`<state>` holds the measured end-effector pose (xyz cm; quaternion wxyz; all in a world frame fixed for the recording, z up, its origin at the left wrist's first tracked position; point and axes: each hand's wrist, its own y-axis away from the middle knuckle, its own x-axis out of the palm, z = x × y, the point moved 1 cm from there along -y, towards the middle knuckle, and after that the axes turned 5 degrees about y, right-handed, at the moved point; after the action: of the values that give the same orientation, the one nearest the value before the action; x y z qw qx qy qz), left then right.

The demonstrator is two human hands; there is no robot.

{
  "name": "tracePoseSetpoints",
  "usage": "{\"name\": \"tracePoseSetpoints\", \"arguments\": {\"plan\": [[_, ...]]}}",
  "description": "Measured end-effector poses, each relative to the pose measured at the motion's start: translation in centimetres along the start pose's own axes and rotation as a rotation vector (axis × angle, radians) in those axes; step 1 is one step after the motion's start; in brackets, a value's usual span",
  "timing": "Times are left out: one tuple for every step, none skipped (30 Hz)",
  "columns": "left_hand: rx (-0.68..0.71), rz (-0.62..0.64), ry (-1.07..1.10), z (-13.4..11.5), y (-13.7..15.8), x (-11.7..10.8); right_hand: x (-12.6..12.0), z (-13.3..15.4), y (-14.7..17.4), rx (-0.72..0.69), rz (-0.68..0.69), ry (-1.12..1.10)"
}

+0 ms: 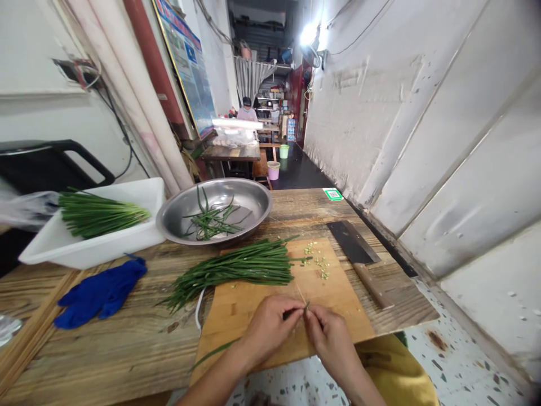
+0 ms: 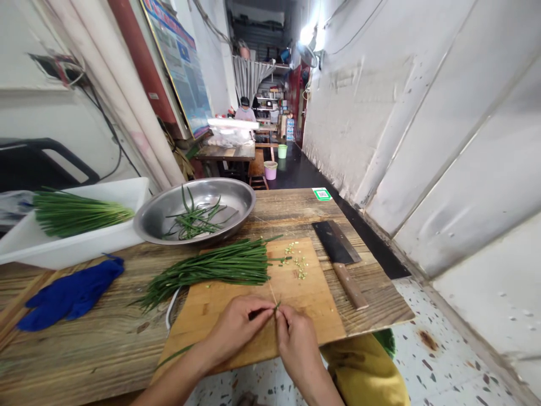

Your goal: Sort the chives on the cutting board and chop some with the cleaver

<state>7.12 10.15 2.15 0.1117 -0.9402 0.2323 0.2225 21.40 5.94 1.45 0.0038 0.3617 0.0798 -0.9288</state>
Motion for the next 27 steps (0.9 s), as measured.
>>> {"name": "tracePoseSetpoints", "arguments": {"plan": [[0.021, 0.028, -0.028, -0.3, 0.2, -0.1, 0.1, -0.2, 0.0, 0.011, -0.011, 0.017], [0.031, 0.038, -0.065, -0.6, 0.3, -0.4, 0.3, -0.5, 0.1, 0.02, -0.025, 0.03], [0.03, 0.026, -0.117, -0.8, 0.3, -1.0, 0.4, -0.7, 0.1, 0.028, -0.038, 0.035], [0.021, -0.001, -0.183, -0.9, 0.3, -1.6, 0.4, -0.8, 0.2, 0.036, -0.051, 0.033], [0.005, -0.045, -0.267, -0.9, 0.1, -2.4, 0.5, -0.9, 0.3, 0.045, -0.06, 0.024], [-0.012, -0.096, -0.364, -0.8, -0.1, -3.2, 0.5, -1.0, 0.3, 0.053, -0.066, 0.01], [-0.03, -0.116, -0.462, -0.7, -0.4, -3.8, 0.5, -1.0, 0.3, 0.057, -0.067, -0.009], [-0.046, -0.111, -0.551, -0.4, -0.7, -4.3, 0.5, -1.0, 0.3, 0.058, -0.068, -0.03], [-0.06, -0.094, -0.626, -0.1, -1.0, -4.6, 0.5, -0.9, 0.3, 0.056, -0.065, -0.047], [-0.072, -0.072, -0.685, 0.2, -1.2, -4.7, 0.4, -0.8, 0.3, 0.052, -0.059, -0.059], [-0.08, -0.054, -0.727, 0.5, -1.4, -4.7, 0.3, -0.8, 0.3, 0.046, -0.052, -0.068], [-0.085, -0.047, -0.756, 0.8, -1.6, -4.5, 0.2, -0.7, 0.3, 0.041, -0.043, -0.072], [-0.086, -0.046, -0.774, 1.0, -1.7, -4.3, 0.1, -0.6, 0.2, 0.037, -0.033, -0.072], [-0.085, -0.048, -0.784, 1.2, -1.8, -4.1, 0.0, -0.6, 0.2, 0.035, -0.024, -0.071], [-0.081, -0.051, -0.789, 1.2, -1.8, -3.9, 0.0, -0.6, 0.2, 0.031, -0.016, -0.071], [-0.075, -0.052, -0.791, 1.3, -1.9, -3.7, 0.0, -0.7, 0.2, 0.027, -0.011, -0.071], [-0.067, -0.053, -0.796, 1.2, -1.9, -3.5, 0.0, -0.8, 0.2, 0.022, -0.006, -0.069], [-0.054, -0.053, -0.806, 1.1, -1.9, -3.4, 0.1, -0.9, 0.2, 0.018, 0.0, -0.064], [-0.037, -0.054, -0.822, 1.0, -1.9, -3.4, 0.2, -1.0, 0.2, 0.014, 0.006, -0.057], [-0.017, -0.057, -0.84, 0.8, -1.9, -3.3, 0.4, -1.2, 0.2, 0.012, 0.011, -0.049], [0.004, -0.062, -0.853, 0.7, -1.8, -3.3, 0.5, -1.3, 0.1, 0.013, 0.014, -0.043], [0.024, -0.067, -0.854, 0.6, -1.8, -3.3, 0.6, -1.4, 0.1, 0.014, 0.017, -0.04], [0.038, -0.077, -0.838, 0.6, -1.7, -3.2, 0.7, -1.4, 0.1, 0.013, 0.02, -0.04], [0.044, -0.093, -0.809, 0.6, -1.7, -3.2, 0.8, -1.5, 0.0, 0.011, 0.023, -0.042], [0.042, -0.111, -0.773, 0.7, -1.7, -3.2, 0.8, -1.5, 0.0, 0.008, 0.027, -0.044], [0.036, -0.125, -0.739, 0.8, -1.7, -3.2, 0.8, -1.5, -0.1, 0.006, 0.032, -0.043], [0.027, -0.135, -0.712, 1.0, -1.7, -3.2, 0.8, -1.5, -0.2, 0.007, 0.035, -0.041]]}}
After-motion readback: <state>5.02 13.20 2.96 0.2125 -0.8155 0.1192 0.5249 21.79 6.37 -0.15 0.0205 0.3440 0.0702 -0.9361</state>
